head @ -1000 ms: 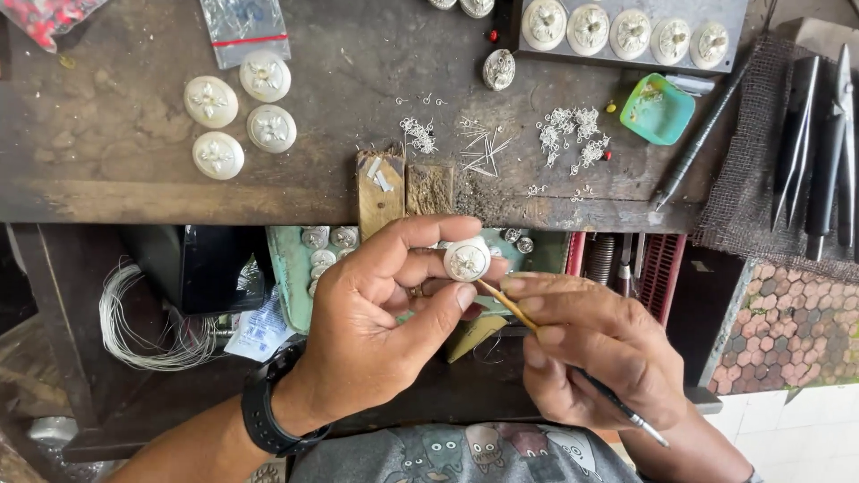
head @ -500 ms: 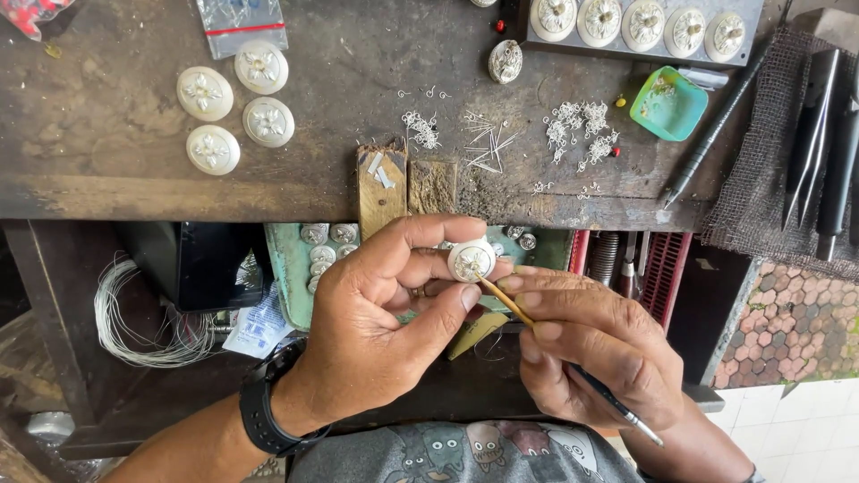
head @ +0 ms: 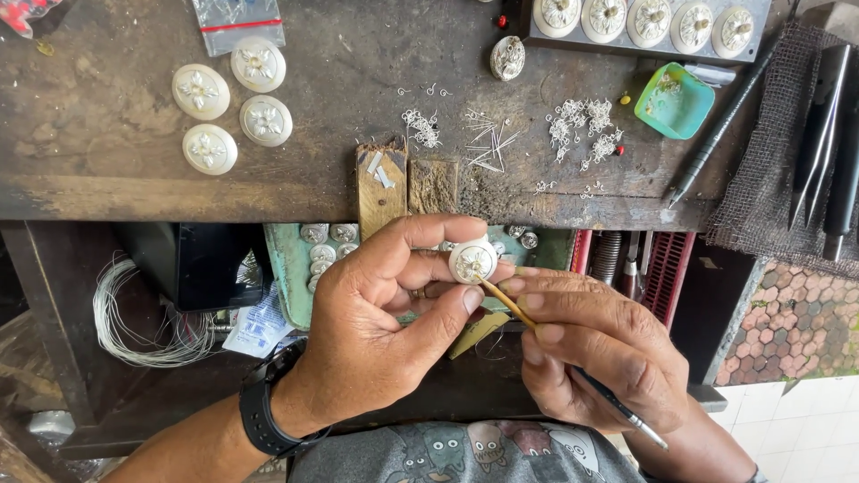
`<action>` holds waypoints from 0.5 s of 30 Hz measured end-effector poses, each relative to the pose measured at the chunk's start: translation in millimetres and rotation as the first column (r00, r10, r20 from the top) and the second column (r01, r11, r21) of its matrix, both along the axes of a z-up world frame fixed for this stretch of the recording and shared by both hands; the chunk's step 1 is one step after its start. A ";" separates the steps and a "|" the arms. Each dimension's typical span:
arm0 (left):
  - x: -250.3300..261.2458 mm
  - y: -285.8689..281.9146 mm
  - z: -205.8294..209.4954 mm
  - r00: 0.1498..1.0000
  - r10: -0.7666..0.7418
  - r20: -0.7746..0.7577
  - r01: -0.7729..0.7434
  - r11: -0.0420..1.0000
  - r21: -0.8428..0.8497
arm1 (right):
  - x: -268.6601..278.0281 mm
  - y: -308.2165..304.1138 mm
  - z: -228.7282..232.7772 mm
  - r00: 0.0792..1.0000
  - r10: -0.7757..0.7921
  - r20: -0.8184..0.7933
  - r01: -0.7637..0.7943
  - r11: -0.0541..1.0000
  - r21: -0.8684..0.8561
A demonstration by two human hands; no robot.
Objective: Adding small decorative silver beads to a circular jewelry base using tweezers and a brush.
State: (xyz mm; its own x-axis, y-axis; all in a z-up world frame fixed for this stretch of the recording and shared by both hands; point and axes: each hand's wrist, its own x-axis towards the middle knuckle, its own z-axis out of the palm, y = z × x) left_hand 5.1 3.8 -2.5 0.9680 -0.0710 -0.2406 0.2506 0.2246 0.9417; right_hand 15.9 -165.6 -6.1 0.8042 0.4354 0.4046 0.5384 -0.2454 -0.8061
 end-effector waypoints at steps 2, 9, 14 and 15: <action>-0.2 -0.1 -0.5 1.000 0.002 0.003 -0.002 1.000 -0.008 | 0.4 0.5 -2.0 0.999 -0.010 0.040 0.010 1.000 0.005; -0.3 0.7 -0.3 1.000 -0.003 -0.014 0.002 1.000 -0.018 | 4.3 -1.8 -4.5 0.993 0.036 0.114 -0.034 0.999 -0.021; -0.8 -0.1 -1.3 1.000 0.003 -0.024 -0.004 1.000 -0.014 | 4.9 -1.9 -2.7 0.992 0.048 0.121 -0.044 0.999 -0.029; -0.9 -0.4 -1.1 1.000 0.003 -0.023 -0.004 1.000 -0.014 | 3.3 -0.9 -2.6 0.991 0.048 0.121 -0.044 0.999 -0.029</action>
